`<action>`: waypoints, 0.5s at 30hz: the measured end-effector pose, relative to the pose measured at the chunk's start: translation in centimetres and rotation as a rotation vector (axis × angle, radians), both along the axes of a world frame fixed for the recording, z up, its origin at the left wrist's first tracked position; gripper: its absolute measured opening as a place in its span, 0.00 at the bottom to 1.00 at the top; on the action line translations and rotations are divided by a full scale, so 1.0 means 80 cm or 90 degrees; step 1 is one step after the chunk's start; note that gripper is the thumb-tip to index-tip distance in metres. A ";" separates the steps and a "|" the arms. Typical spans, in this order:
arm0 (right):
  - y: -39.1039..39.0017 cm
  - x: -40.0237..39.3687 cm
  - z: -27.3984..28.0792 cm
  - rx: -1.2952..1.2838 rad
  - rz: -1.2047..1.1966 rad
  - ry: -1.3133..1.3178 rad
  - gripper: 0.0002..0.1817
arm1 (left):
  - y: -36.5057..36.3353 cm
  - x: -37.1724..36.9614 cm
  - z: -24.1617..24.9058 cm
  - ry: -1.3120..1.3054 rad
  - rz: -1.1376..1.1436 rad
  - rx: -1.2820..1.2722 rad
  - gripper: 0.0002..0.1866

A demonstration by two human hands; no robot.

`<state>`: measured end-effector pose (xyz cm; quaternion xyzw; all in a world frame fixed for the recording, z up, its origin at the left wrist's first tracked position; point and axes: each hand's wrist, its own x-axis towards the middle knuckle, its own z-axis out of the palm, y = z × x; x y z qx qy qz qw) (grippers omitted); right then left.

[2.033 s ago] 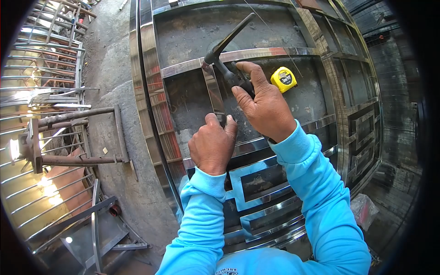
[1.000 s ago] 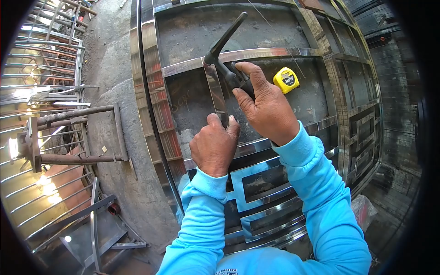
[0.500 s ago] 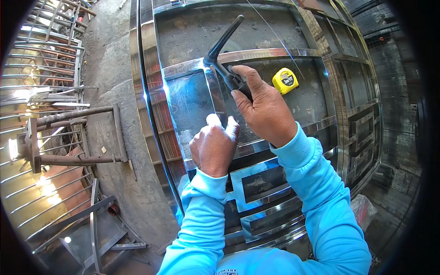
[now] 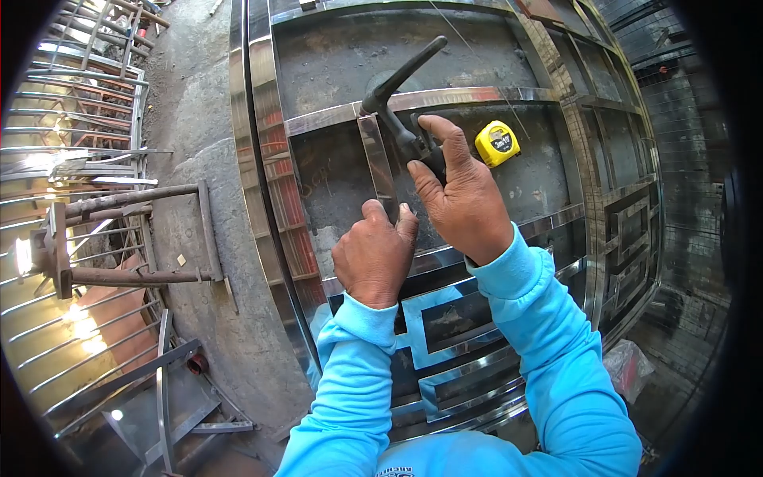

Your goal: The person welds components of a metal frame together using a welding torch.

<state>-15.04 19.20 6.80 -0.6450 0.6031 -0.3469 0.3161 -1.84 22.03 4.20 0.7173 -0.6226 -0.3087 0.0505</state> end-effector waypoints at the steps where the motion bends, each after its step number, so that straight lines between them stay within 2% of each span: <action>1: -0.001 0.000 -0.003 -0.015 0.004 0.002 0.26 | 0.000 0.000 0.000 0.000 -0.001 0.001 0.24; 5: -0.001 0.001 0.000 0.029 -0.011 0.026 0.25 | 0.001 -0.001 -0.001 -0.012 -0.006 -0.016 0.24; 15: -0.002 0.001 -0.001 -0.002 0.013 0.035 0.24 | 0.001 0.000 -0.002 -0.009 -0.009 -0.023 0.25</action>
